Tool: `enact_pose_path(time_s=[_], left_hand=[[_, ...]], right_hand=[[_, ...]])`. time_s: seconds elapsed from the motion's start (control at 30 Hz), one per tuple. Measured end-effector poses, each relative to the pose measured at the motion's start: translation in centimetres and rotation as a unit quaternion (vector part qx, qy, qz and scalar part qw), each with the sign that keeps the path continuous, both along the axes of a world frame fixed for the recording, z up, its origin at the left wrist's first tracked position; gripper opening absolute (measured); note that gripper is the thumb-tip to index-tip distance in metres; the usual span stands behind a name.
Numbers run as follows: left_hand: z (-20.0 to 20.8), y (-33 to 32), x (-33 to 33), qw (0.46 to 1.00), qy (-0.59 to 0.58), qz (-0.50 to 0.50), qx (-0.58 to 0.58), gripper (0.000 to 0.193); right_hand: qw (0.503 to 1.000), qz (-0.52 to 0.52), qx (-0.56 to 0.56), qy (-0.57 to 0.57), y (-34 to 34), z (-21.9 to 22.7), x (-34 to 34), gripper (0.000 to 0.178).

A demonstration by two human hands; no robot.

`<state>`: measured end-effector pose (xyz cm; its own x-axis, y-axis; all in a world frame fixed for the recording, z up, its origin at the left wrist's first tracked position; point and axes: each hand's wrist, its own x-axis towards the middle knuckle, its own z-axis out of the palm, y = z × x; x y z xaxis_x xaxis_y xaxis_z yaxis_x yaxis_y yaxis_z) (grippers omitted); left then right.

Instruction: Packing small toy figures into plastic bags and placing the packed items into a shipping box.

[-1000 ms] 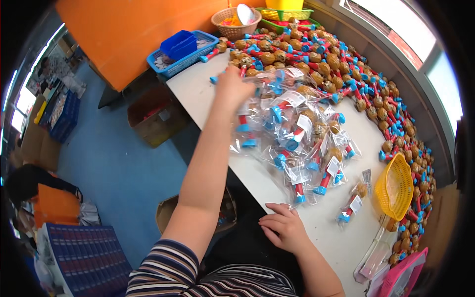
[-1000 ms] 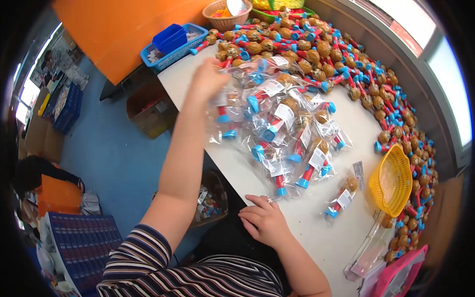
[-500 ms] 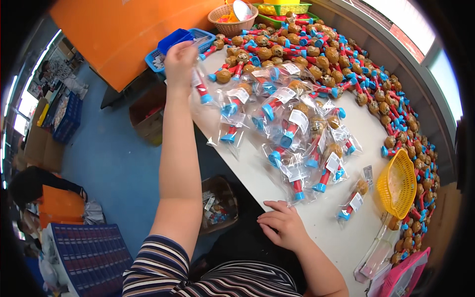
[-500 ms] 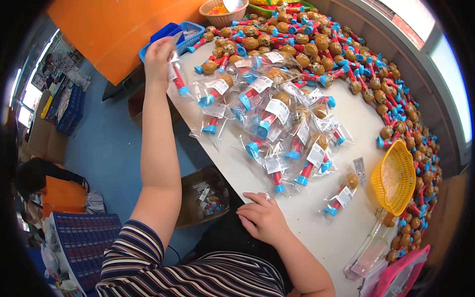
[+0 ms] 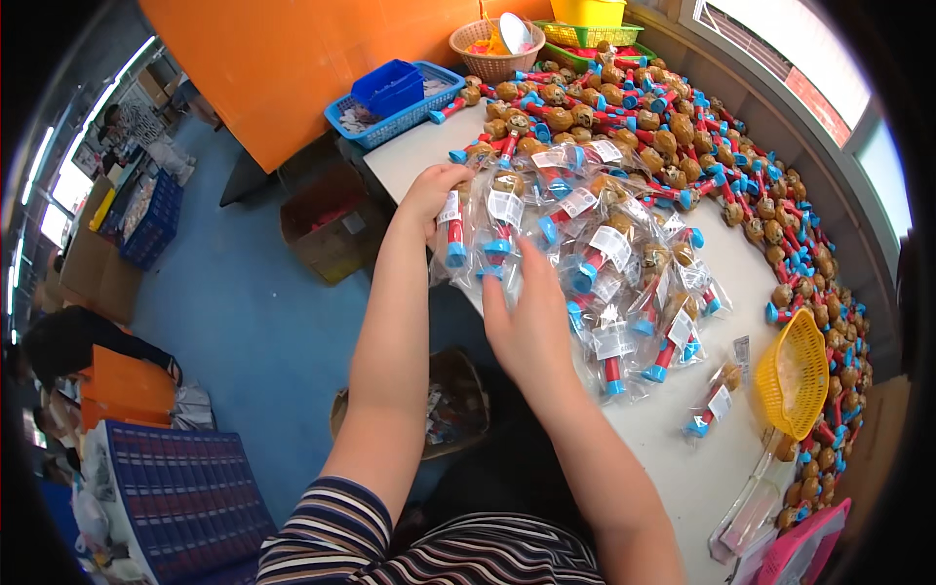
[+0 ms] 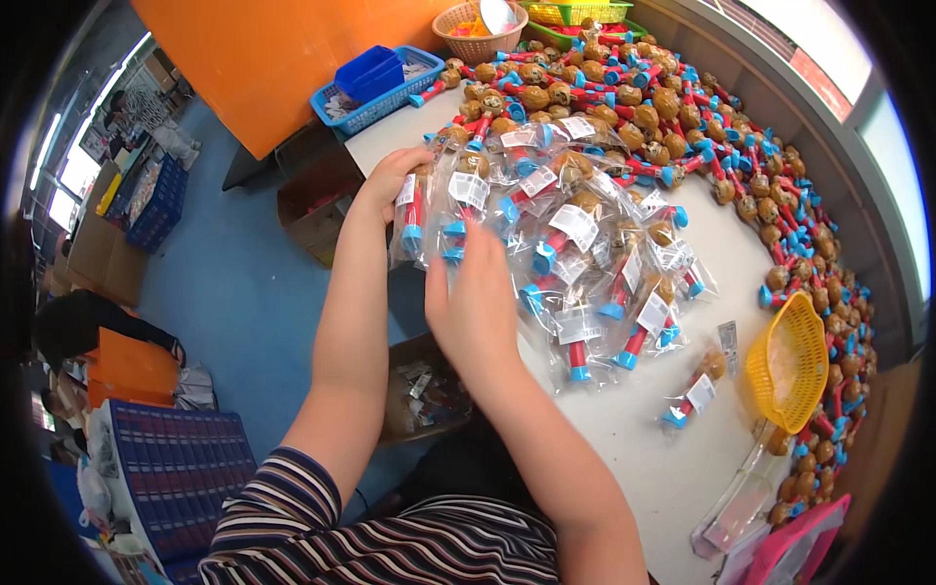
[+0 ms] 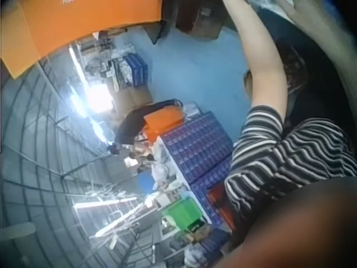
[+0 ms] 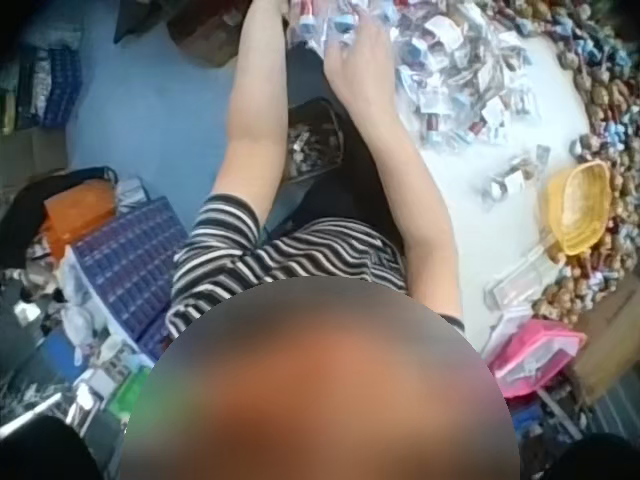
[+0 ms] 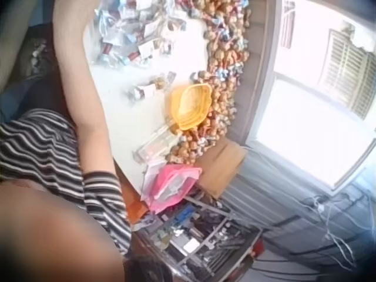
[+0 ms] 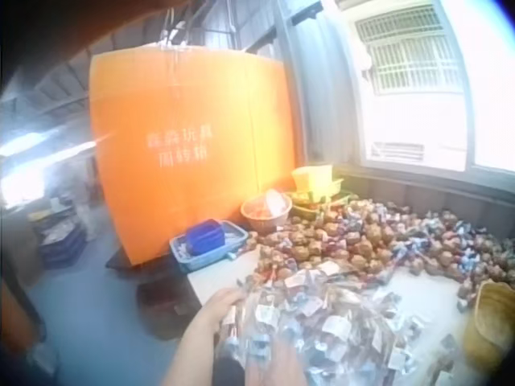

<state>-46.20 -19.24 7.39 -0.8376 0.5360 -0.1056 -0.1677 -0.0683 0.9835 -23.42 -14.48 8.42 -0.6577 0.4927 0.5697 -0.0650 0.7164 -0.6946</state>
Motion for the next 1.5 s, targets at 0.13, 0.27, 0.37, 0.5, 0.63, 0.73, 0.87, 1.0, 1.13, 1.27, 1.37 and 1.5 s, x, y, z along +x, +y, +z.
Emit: enact_pose_path(time_s=[0.13,0.27,0.37,0.5,0.63,0.73,0.87,1.0,1.13,1.27,1.37,1.5], left_hand=[[0.9,-1.4,1.1,0.998,0.049,0.026,-0.042,0.036],[-0.2,-5.7,0.5,0.963,0.189,0.18,-0.067,0.032],[-2.3,-11.7,-2.6,0.844,0.326,0.406,-0.126,0.043],[-0.4,-14.3,2.9,0.972,0.078,0.218,0.049,0.05],[-4.4,-18.0,10.0,0.971,-0.092,-0.076,0.205,0.055],[-10.7,-22.0,15.2,0.966,-0.172,-0.038,0.191,0.051],[-23.6,-26.3,18.7,0.944,-0.308,0.002,0.119,0.042],[-35.1,-26.4,18.6,0.955,-0.285,0.061,-0.057,0.037],[-45.1,-27.5,16.5,0.955,-0.177,0.135,-0.194,0.046],[-45.5,-25.2,15.0,0.832,-0.027,0.223,-0.507,0.042],[-35.7,-18.2,14.1,0.917,-0.038,0.385,-0.101,0.03],[-11.3,-9.0,12.3,0.929,0.25,0.273,-0.024,0.039]], right_hand=[[0.991,-0.046,-0.056,-0.115,1.7,-1.7,-7.2,0.063],[0.981,-0.102,-0.016,-0.166,0.6,-3.1,-8.1,0.071],[0.99,-0.093,-0.016,-0.109,-0.7,-3.1,-8.0,0.066],[0.995,0.02,-0.102,-0.005,-1.5,-1.1,-5.2,0.057],[0.972,0.185,-0.092,-0.113,-8.7,-3.2,-1.0,0.051],[0.951,0.246,-0.055,-0.181,-12.0,-9.8,2.2,0.054],[0.894,0.327,-0.111,-0.286,-14.2,-20.1,6.2,0.058],[0.886,0.327,-0.038,-0.326,-13.7,-21.6,9.9,0.058],[0.903,0.285,-0.085,-0.31,-9.7,-14.5,13.1,0.033],[0.948,0.16,-0.135,-0.24,-4.7,-9.7,17.8,0.019],[0.965,0.088,-0.102,-0.227,-1.6,-7.7,21.2,0.016],[0.974,-0.021,-0.17,-0.149,0.7,-10.5,21.3,0.012]])
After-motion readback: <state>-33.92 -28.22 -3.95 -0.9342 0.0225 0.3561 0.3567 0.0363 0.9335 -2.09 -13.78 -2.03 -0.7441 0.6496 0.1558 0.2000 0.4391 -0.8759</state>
